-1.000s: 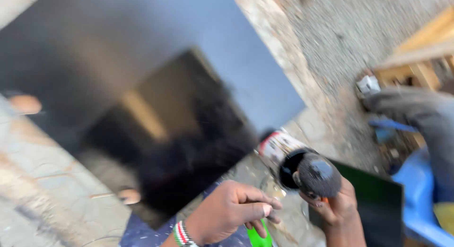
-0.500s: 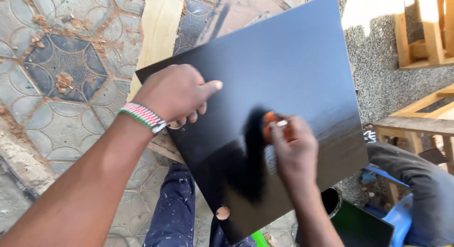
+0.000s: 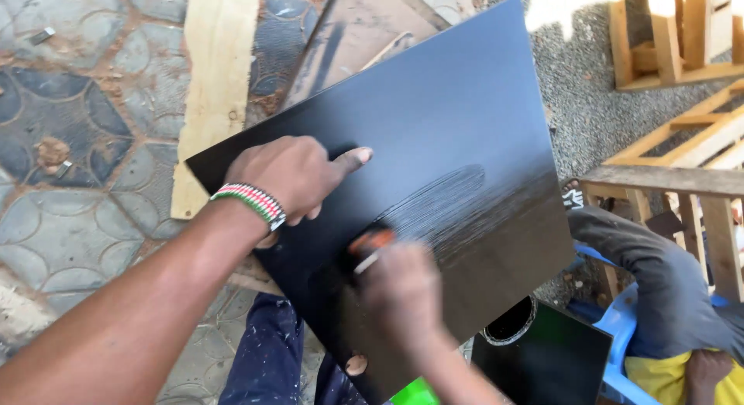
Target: The person holds a rectangular wooden board with two circular cutouts and applies black paint to its surface using a foam brush. The person repeatedly dips the brush into a paint can and spreads the paint across the board, working on both sides.
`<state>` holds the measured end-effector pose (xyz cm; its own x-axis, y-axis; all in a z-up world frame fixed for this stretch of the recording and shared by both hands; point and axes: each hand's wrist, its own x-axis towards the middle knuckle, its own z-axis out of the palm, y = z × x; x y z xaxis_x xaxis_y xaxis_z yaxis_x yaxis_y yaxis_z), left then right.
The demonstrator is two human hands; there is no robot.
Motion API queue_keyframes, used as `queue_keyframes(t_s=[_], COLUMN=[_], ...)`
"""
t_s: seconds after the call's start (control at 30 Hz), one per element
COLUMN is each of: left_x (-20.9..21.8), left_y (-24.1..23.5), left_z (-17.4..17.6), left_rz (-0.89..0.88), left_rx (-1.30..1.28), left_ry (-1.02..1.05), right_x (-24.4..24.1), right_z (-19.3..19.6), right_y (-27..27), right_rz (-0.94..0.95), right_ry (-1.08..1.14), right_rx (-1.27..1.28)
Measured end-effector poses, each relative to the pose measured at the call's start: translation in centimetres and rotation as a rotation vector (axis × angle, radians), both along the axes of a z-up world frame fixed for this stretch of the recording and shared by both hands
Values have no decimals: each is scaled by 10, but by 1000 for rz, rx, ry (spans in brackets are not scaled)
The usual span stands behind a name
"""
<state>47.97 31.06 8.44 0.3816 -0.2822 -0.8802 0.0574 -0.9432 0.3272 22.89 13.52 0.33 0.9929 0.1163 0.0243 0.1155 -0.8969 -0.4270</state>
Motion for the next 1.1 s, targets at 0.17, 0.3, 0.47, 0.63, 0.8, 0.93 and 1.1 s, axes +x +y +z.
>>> queue_keyframes(t_s=[0.17,0.3,0.47,0.63,0.8,0.93,1.1], left_x=[1,8,4,-2,3,0,-3], left_y=[-11,-15,-11,-11,-14,-15,-11], left_z=[7,15,5,-1,0,5,-1], left_rz=[-6,3,0,-2,-9,5,-3], left_rx=[111,131,101,110,108,124,115], left_ry=[36,49,36,31,41,33,25], right_x=[91,105,40,-94,21,88,77], right_z=[-28,10,49,2,-22,-15,24], right_y=[-356,-354,-49,117,-89,-334,-115], right_rz=[-592,-633,-332,-76,-674,-590,-747], right_ry=[55,70,-60,226,489,105,306], right_rx=[-205,-106,-86,217,856,-222,491])
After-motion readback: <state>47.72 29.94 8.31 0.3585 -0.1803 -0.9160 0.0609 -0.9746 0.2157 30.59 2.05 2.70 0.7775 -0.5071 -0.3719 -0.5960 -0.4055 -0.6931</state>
